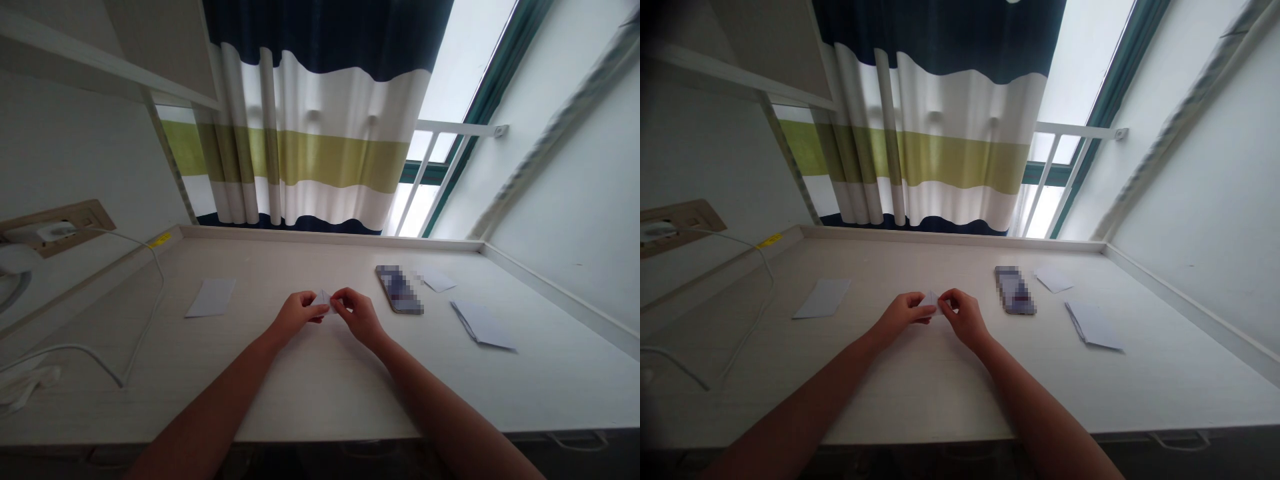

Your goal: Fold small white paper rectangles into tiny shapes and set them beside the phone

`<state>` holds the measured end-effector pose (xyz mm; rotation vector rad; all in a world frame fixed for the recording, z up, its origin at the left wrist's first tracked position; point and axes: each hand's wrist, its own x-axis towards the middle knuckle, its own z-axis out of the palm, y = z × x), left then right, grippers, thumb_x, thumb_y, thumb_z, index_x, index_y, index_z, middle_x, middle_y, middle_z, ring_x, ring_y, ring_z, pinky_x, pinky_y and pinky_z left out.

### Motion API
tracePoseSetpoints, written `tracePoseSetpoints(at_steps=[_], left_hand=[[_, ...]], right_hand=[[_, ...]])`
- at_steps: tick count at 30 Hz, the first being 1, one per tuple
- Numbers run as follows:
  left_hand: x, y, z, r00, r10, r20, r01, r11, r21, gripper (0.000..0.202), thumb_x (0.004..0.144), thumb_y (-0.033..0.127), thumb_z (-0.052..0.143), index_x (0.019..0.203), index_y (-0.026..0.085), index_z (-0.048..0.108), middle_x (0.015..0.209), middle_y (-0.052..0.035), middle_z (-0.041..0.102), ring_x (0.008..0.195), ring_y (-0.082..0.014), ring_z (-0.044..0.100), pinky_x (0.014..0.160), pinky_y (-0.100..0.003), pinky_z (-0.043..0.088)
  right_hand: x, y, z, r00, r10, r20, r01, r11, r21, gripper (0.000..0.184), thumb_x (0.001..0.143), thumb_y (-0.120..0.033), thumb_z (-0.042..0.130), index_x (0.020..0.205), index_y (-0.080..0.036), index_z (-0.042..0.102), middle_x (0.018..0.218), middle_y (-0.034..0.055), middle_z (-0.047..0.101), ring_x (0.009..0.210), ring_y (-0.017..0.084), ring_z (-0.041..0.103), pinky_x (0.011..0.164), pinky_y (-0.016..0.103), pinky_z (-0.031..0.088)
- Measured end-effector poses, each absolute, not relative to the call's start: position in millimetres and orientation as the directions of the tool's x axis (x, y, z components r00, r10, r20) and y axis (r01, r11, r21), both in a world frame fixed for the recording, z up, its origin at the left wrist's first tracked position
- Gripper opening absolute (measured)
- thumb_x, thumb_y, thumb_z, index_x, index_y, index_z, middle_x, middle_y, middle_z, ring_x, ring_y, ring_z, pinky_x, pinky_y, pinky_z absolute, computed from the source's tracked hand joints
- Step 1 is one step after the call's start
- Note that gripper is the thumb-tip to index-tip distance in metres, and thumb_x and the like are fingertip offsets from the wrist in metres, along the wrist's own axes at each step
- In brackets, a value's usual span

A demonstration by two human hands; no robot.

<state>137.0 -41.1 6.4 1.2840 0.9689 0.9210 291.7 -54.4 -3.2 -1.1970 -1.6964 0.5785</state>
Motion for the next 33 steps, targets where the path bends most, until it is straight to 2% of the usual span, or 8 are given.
tracePoseSetpoints(at_steps=[6,9,14,21,25,33], left_hand=[[137.0,-40.1,5.7,0.302,0.948,-0.095,-0.054,0.116,0.992,0.023,0.056,0.029,0.072,0.063,0.010,0.063,0.061,0.0011,0.058,0.058,-0.0106,0.057,0.063,-0.027,0.052],[136.6,-39.8,5.0,0.285,0.954,-0.098,-0.068,0.123,0.990,0.025,0.054,0.031,0.073,0.064,0.010,0.064,0.062,0.0003,0.060,0.058,-0.0111,0.057,0.064,-0.028,0.052],[136.1,-40.1,5.3,0.273,0.958,-0.090,-0.073,0.114,0.991,0.028,0.053,0.034,0.074,0.063,0.010,0.065,0.062,-0.0008,0.061,0.058,-0.0114,0.058,0.065,-0.029,0.054],[136.8,-37.9,5.6,0.258,0.962,-0.090,-0.054,0.108,0.993,0.032,0.052,0.038,0.074,0.063,0.009,0.066,0.060,-0.0017,0.062,0.057,-0.0141,0.061,0.063,-0.030,0.054],[135.8,-36.5,4.6,0.237,0.969,-0.063,-0.001,0.065,0.998,0.031,0.055,0.039,0.072,0.061,0.010,0.066,0.055,-0.0007,0.061,0.052,-0.0142,0.060,0.058,-0.028,0.054],[134.0,-38.7,5.4,0.315,0.949,-0.023,0.026,0.015,1.000,0.027,0.060,0.033,0.069,0.076,0.010,0.068,0.066,-0.0055,0.066,0.063,-0.0171,0.064,0.058,-0.026,0.051]], right_hand=[[291.8,-52.8,-4.4,-0.061,0.920,0.386,0.389,0.379,-0.840,0.008,0.072,-0.026,0.055,0.073,-0.017,0.056,0.059,-0.0027,0.052,0.052,0.009,0.043,0.052,0.022,0.038],[291.6,-50.5,-7.1,-0.050,0.934,0.354,0.269,0.354,-0.896,0.012,0.071,-0.027,0.058,0.079,-0.018,0.056,0.063,-0.0028,0.052,0.052,0.009,0.044,0.051,0.022,0.040],[290.4,-48.2,-8.0,-0.054,0.964,0.262,0.096,0.266,-0.959,0.020,0.064,-0.032,0.065,0.075,-0.017,0.057,0.052,-0.0067,0.044,0.048,0.008,0.045,0.053,0.025,0.046],[291.7,-48.2,-3.3,-0.011,0.981,0.195,-0.021,0.194,-0.981,0.026,0.055,-0.034,0.072,0.069,-0.016,0.060,0.049,-0.0059,0.050,0.048,0.009,0.050,0.054,0.028,0.051],[292.5,-47.7,-2.5,-0.019,0.989,0.149,-0.079,0.147,-0.986,0.027,0.054,-0.035,0.073,0.068,-0.016,0.060,0.054,-0.0034,0.058,0.052,0.011,0.055,0.056,0.030,0.053],[292.6,-47.0,-1.0,-0.018,0.994,0.108,-0.137,0.105,-0.985,0.025,0.052,-0.031,0.075,0.067,-0.015,0.061,0.052,-0.0047,0.058,0.052,0.010,0.055,0.054,0.028,0.053]])
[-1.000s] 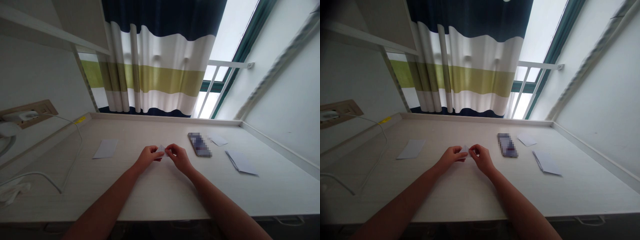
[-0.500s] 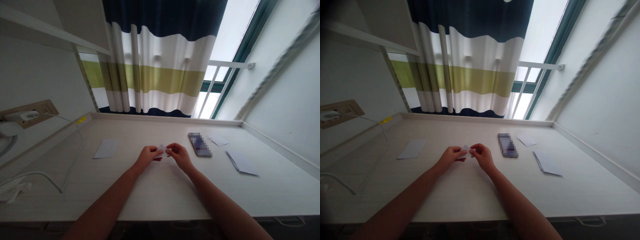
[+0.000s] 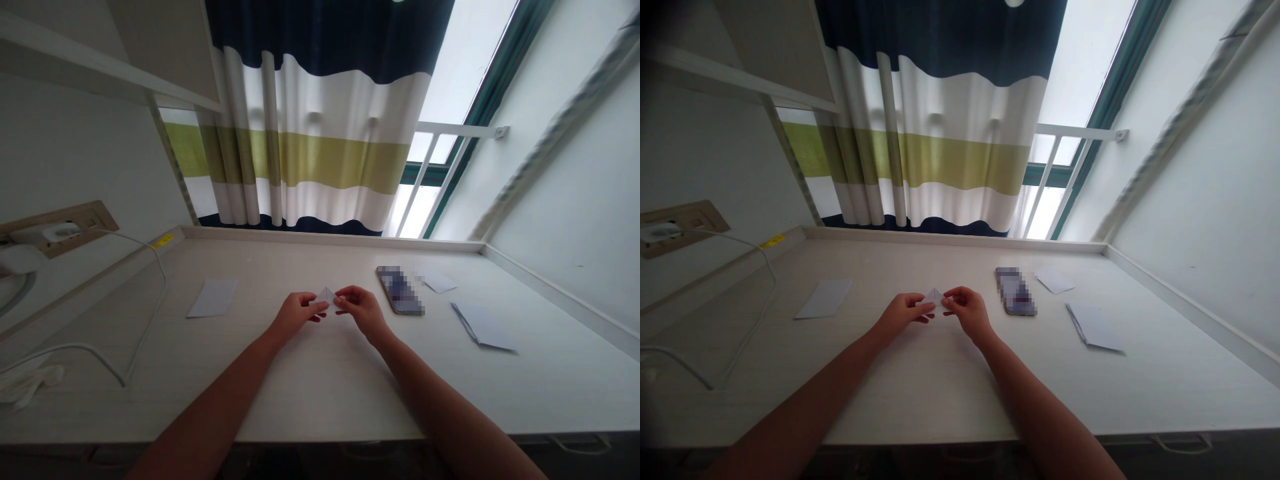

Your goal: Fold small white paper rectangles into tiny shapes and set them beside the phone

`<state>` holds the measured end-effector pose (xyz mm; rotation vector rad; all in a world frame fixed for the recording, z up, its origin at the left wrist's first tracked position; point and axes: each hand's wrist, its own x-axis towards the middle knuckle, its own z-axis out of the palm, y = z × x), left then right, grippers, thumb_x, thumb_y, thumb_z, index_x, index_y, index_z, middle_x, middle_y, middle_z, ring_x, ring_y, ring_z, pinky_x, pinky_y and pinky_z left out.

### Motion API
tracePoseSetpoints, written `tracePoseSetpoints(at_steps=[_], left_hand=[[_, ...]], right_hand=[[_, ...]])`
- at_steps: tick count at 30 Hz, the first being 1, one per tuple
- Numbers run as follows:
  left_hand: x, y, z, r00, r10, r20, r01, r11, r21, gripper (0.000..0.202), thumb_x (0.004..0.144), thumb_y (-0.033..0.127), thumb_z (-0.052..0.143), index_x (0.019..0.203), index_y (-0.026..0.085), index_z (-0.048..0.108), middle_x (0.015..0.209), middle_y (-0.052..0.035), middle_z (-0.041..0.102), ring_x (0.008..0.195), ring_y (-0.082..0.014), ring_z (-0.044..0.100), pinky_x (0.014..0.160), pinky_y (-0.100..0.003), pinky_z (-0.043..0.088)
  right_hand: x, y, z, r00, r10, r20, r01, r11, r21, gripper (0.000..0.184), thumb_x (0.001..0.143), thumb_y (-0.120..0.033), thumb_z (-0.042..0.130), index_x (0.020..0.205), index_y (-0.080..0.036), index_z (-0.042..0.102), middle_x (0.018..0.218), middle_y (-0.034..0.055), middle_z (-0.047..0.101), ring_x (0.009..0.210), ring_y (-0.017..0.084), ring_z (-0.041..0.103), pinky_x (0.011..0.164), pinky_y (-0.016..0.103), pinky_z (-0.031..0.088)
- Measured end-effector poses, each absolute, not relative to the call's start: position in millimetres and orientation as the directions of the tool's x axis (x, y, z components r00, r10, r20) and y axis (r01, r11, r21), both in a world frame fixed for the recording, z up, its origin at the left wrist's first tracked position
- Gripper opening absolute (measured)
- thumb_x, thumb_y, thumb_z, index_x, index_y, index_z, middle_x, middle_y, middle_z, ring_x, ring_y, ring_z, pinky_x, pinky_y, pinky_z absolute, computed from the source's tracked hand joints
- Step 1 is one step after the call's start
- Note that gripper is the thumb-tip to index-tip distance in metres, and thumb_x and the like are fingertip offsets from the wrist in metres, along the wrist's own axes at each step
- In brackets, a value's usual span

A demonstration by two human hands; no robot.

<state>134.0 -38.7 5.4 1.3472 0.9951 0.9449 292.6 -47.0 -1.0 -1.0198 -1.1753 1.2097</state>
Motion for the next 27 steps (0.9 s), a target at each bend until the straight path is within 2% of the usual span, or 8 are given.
tracePoseSetpoints(at_steps=[4,9,14,21,24,27], left_hand=[[136,-40,7,0.287,0.958,-0.022,0.055,0.007,0.998,0.024,0.061,0.031,0.069,0.072,0.009,0.068,0.062,-0.0046,0.065,0.060,-0.0175,0.064,0.060,-0.028,0.051],[138,-40,8,0.214,0.977,-0.003,0.062,-0.011,0.998,0.018,0.061,0.027,0.067,0.067,0.010,0.067,0.054,-0.0023,0.063,0.054,-0.0170,0.063,0.055,-0.026,0.050],[138,-40,9,0.181,0.983,0.025,0.044,-0.033,0.998,0.016,0.060,0.026,0.067,0.062,0.011,0.066,0.050,-0.0010,0.061,0.051,-0.0152,0.061,0.052,-0.024,0.048],[133,-39,9,0.292,0.954,-0.073,-0.096,0.105,0.990,0.028,0.061,0.034,0.068,0.072,0.008,0.066,0.065,-0.0057,0.065,0.061,-0.0174,0.064,0.066,-0.031,0.052],[131,-39,9,0.298,0.954,-0.023,-0.135,0.066,0.989,0.031,0.063,0.033,0.067,0.083,0.010,0.063,0.069,-0.0040,0.066,0.064,-0.0171,0.064,0.070,-0.032,0.052],[130,-39,9,0.262,0.963,0.059,-0.114,-0.030,0.993,0.029,0.065,0.030,0.065,0.089,0.016,0.059,0.060,0.0023,0.063,0.060,-0.0141,0.063,0.069,-0.033,0.053]], right_hand=[[292,-48,-1,-0.033,0.994,0.107,-0.135,0.101,-0.986,0.025,0.053,-0.031,0.074,0.067,-0.015,0.061,0.052,-0.0044,0.058,0.052,0.010,0.055,0.055,0.028,0.053],[289,-50,-2,-0.056,0.989,0.136,-0.132,0.128,-0.983,0.025,0.057,-0.032,0.072,0.071,-0.016,0.059,0.057,-0.0041,0.059,0.055,0.010,0.056,0.058,0.028,0.054],[288,-51,-2,-0.095,0.984,0.152,-0.127,0.139,-0.982,0.026,0.059,-0.034,0.070,0.076,-0.018,0.059,0.053,-0.0067,0.054,0.052,0.009,0.054,0.059,0.029,0.053],[294,-50,3,-0.087,0.986,0.140,-0.139,0.127,-0.982,0.026,0.057,-0.033,0.072,0.075,-0.018,0.059,0.048,-0.0081,0.050,0.049,0.009,0.052,0.057,0.028,0.052],[297,-50,3,-0.076,0.988,0.135,-0.150,0.122,-0.981,0.025,0.058,-0.032,0.071,0.073,-0.019,0.056,0.050,-0.0077,0.052,0.051,0.009,0.053,0.056,0.027,0.051],[299,-49,3,-0.052,0.990,0.130,-0.165,0.120,-0.979,0.022,0.057,-0.031,0.071,0.066,-0.018,0.056,0.053,-0.0065,0.054,0.053,0.009,0.053,0.057,0.027,0.052]])
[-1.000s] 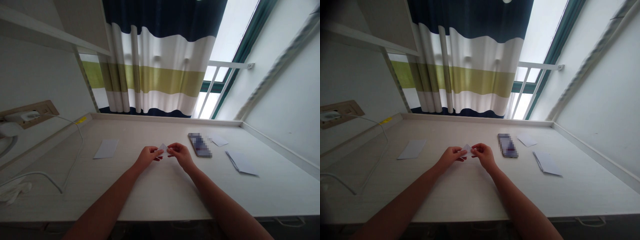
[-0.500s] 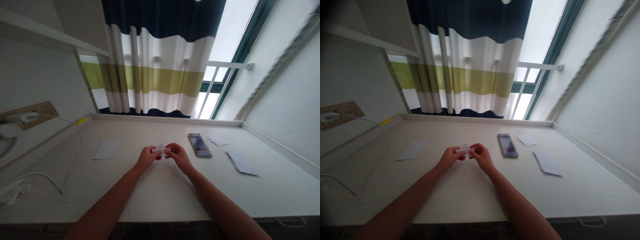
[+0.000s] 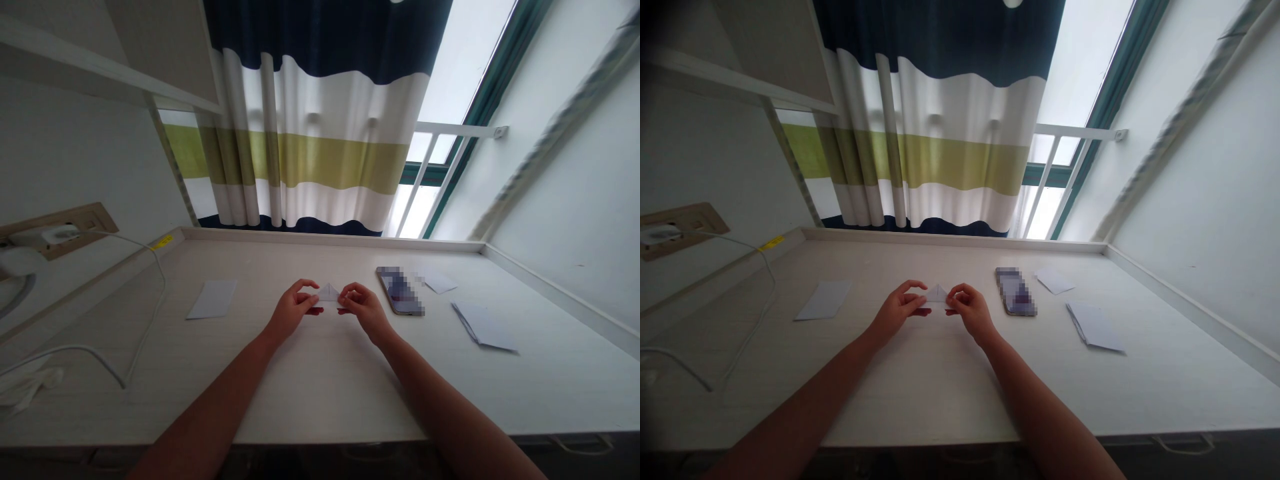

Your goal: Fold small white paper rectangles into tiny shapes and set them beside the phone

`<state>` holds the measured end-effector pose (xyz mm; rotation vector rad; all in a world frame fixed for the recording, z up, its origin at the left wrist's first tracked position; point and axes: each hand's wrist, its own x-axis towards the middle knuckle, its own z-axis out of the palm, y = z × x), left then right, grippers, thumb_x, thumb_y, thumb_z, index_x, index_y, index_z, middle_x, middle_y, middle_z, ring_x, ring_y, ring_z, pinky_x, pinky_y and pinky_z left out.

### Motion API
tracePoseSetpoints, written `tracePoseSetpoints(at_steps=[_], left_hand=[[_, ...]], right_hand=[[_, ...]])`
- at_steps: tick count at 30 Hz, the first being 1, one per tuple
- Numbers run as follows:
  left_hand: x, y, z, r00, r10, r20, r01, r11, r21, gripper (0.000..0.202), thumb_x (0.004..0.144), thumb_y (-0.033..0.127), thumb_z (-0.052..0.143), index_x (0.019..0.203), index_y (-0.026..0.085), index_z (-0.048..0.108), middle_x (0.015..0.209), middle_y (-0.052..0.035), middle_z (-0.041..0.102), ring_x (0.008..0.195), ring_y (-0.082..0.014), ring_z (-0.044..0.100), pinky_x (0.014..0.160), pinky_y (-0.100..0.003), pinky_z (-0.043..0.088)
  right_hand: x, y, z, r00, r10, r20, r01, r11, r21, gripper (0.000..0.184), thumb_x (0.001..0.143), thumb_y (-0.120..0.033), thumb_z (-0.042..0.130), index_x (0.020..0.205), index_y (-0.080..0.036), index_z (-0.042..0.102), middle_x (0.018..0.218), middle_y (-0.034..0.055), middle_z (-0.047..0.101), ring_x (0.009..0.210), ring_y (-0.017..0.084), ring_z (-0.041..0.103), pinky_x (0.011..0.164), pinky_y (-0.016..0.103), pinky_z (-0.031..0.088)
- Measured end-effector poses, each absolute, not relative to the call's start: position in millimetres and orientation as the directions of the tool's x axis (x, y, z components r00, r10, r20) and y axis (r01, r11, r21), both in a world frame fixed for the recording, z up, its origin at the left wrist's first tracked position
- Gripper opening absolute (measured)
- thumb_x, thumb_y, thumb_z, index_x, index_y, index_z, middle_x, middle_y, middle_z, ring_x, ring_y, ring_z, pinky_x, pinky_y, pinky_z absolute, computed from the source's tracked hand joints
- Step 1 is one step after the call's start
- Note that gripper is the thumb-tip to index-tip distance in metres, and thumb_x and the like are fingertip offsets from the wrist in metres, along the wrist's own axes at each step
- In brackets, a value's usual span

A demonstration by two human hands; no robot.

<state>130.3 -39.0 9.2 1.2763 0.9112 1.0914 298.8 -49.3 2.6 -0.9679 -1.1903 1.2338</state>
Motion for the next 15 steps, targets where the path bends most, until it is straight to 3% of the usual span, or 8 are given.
tracePoseSetpoints(at_steps=[5,10,15], left_hand=[[132.0,-37.2,5.0,0.232,0.953,0.194,-0.097,-0.176,0.980,0.018,0.066,0.029,0.063,0.073,0.013,0.065,0.077,-0.0020,0.065,0.075,-0.0161,0.061,0.070,-0.031,0.054],[129.9,-35.9,2.8,0.249,0.941,0.231,-0.060,-0.223,0.973,0.018,0.070,0.027,0.059,0.080,0.015,0.067,0.086,-0.0037,0.066,0.077,-0.0163,0.062,0.071,-0.030,0.053],[129.4,-38.4,2.9,0.294,0.930,0.222,0.049,-0.247,0.968,0.026,0.066,0.029,0.064,0.089,0.016,0.067,0.089,-0.0059,0.067,0.074,-0.0166,0.062,0.068,-0.028,0.051]], right_hand=[[298.8,-47.3,1.5,-0.050,0.991,0.121,-0.163,0.112,-0.980,0.018,0.057,-0.030,0.071,0.066,-0.018,0.062,0.065,-0.0024,0.060,0.062,0.011,0.055,0.063,0.030,0.052],[297.8,-48.3,3.2,-0.076,0.987,0.144,-0.134,0.133,-0.982,0.017,0.061,-0.029,0.068,0.074,-0.019,0.066,0.077,0.0006,0.065,0.071,0.013,0.058,0.069,0.032,0.051],[297.5,-50.2,4.6,-0.098,0.981,0.168,-0.098,0.158,-0.982,0.017,0.062,-0.028,0.068,0.076,-0.018,0.067,0.072,0.0002,0.065,0.067,0.013,0.058,0.068,0.031,0.050]])
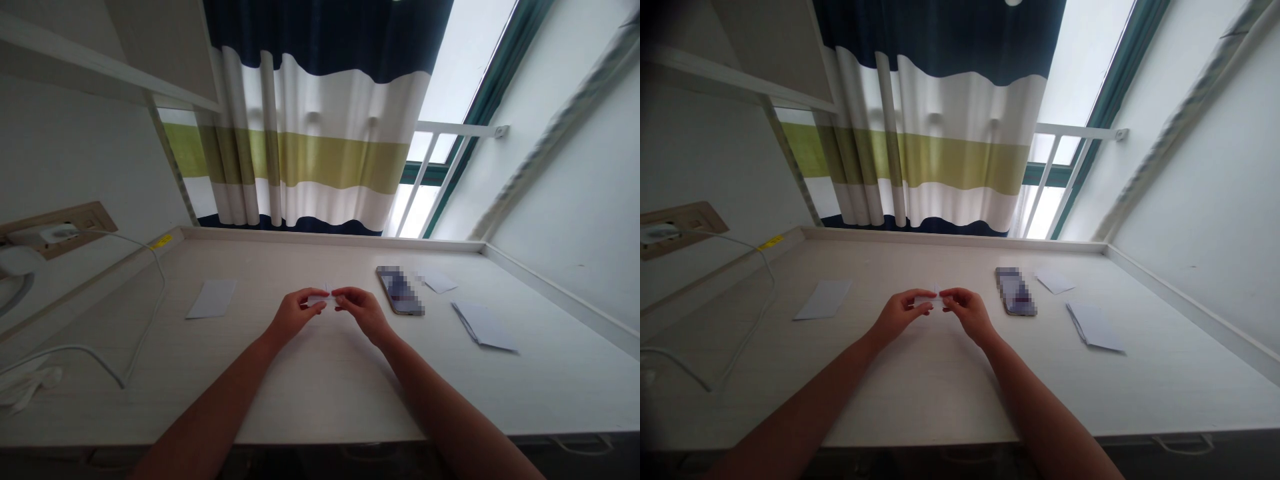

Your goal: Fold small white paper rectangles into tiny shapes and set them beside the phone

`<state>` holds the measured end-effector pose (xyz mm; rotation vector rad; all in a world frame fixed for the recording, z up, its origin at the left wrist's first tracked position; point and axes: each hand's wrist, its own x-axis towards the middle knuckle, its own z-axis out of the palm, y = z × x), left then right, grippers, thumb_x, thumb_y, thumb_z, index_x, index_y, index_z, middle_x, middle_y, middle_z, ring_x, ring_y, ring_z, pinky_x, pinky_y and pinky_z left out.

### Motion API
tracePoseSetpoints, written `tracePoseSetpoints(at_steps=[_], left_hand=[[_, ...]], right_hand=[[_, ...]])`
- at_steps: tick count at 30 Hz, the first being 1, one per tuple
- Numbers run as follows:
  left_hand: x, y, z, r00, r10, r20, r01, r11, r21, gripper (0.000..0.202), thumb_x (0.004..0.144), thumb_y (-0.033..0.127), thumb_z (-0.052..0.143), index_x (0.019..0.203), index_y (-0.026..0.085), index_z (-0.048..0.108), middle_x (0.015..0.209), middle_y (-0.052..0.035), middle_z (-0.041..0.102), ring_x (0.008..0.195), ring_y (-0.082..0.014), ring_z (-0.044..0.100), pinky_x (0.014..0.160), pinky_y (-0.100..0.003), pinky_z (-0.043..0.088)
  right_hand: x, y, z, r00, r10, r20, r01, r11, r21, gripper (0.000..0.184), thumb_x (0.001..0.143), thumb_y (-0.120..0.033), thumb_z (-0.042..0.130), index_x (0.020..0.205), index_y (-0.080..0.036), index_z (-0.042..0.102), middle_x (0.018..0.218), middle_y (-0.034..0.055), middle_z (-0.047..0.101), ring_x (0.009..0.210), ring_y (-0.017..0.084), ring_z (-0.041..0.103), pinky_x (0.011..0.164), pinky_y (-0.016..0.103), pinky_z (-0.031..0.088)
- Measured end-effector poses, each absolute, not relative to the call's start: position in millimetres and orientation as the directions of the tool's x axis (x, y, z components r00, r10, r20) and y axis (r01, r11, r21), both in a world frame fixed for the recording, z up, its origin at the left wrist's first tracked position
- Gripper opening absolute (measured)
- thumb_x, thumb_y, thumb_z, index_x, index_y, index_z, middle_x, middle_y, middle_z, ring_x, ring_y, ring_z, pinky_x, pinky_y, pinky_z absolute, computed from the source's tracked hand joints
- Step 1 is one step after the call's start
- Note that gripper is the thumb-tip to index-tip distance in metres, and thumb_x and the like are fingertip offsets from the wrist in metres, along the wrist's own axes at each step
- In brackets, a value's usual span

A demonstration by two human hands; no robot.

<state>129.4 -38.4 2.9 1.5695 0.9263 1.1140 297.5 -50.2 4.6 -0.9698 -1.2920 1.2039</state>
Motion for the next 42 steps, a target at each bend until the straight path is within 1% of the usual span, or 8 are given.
tracePoseSetpoints(at_steps=[3,7,13,17,26,36,40,42], left_hand=[[129.5,-39.5,3.7,0.279,0.931,0.237,0.107,-0.275,0.955,0.029,0.064,0.029,0.066,0.090,0.017,0.068,0.092,-0.0068,0.067,0.078,-0.0177,0.061,0.070,-0.027,0.049],[128.2,-39.6,5.1,0.268,0.934,0.235,0.175,-0.287,0.942,0.030,0.065,0.031,0.066,0.092,0.017,0.068,0.084,-0.0064,0.069,0.072,-0.0176,0.061,0.066,-0.027,0.048],[127.5,-39.0,4.6,0.241,0.946,0.218,0.125,-0.253,0.959,0.032,0.061,0.031,0.069,0.090,0.017,0.070,0.074,-0.0059,0.070,0.068,-0.0184,0.061,0.064,-0.027,0.048],[127.8,-38.3,4.6,0.218,0.949,0.229,0.111,-0.258,0.960,0.031,0.061,0.030,0.069,0.088,0.015,0.070,0.068,-0.0047,0.068,0.063,-0.0168,0.060,0.059,-0.026,0.047],[126.2,-37.0,4.5,0.198,0.941,0.274,0.166,-0.308,0.937,0.032,0.062,0.034,0.068,0.088,0.016,0.070,0.058,-0.0007,0.063,0.053,-0.0115,0.052,0.049,-0.022,0.039],[127.6,-37.3,4.1,0.216,0.945,0.244,0.109,-0.272,0.956,0.029,0.063,0.030,0.068,0.089,0.017,0.070,0.068,-0.0024,0.067,0.058,-0.0115,0.054,0.055,-0.022,0.041],[127.5,-38.6,5.7,0.214,0.944,0.253,0.108,-0.280,0.954,0.028,0.064,0.029,0.068,0.088,0.017,0.070,0.072,-0.0033,0.068,0.060,-0.0122,0.055,0.056,-0.022,0.042],[127.2,-38.9,6.6,0.203,0.947,0.247,0.131,-0.277,0.952,0.028,0.063,0.029,0.067,0.088,0.016,0.070,0.069,-0.0027,0.067,0.057,-0.0116,0.053,0.054,-0.022,0.041]], right_hand=[[298.5,-50.8,4.0,-0.108,0.977,0.186,-0.040,0.183,-0.982,0.019,0.062,-0.026,0.068,0.079,-0.018,0.067,0.066,-0.0008,0.064,0.061,0.012,0.057,0.065,0.030,0.048],[299.8,-50.9,2.9,-0.108,0.974,0.199,0.007,0.201,-0.980,0.023,0.061,-0.025,0.069,0.083,-0.017,0.066,0.066,-0.0002,0.064,0.060,0.012,0.056,0.062,0.028,0.046],[300.8,-51.0,3.4,-0.108,0.965,0.239,0.120,0.251,-0.961,0.028,0.064,-0.031,0.067,0.087,-0.016,0.067,0.058,-0.0009,0.058,0.054,0.011,0.051,0.055,0.026,0.043],[301.5,-52.1,5.4,-0.084,0.955,0.284,0.193,0.295,-0.936,0.024,0.064,-0.028,0.067,0.086,-0.018,0.068,0.055,-0.0030,0.052,0.051,0.009,0.044,0.052,0.024,0.039],[302.4,-51.7,6.7,-0.038,0.982,0.187,-0.056,0.185,-0.981,0.020,0.057,-0.025,0.073,0.076,-0.021,0.069,0.073,0.0008,0.066,0.070,0.014,0.057,0.069,0.029,0.044],[304.7,-50.2,7.5,-0.086,0.992,0.097,-0.264,0.071,-0.962,0.015,0.056,-0.022,0.074,0.070,-0.020,0.069,0.067,-0.0004,0.067,0.065,0.011,0.057,0.069,0.028,0.045],[303.8,-51.6,8.1,-0.089,0.993,0.080,-0.298,0.050,-0.953,0.011,0.059,-0.024,0.072,0.070,-0.021,0.069,0.070,-0.0006,0.066,0.068,0.011,0.057,0.070,0.028,0.046],[303.6,-51.9,7.8,-0.088,0.990,0.112,-0.249,0.087,-0.965,0.011,0.061,-0.025,0.070,0.071,-0.021,0.069,0.071,-0.0004,0.065,0.068,0.012,0.057,0.070,0.028,0.045]])
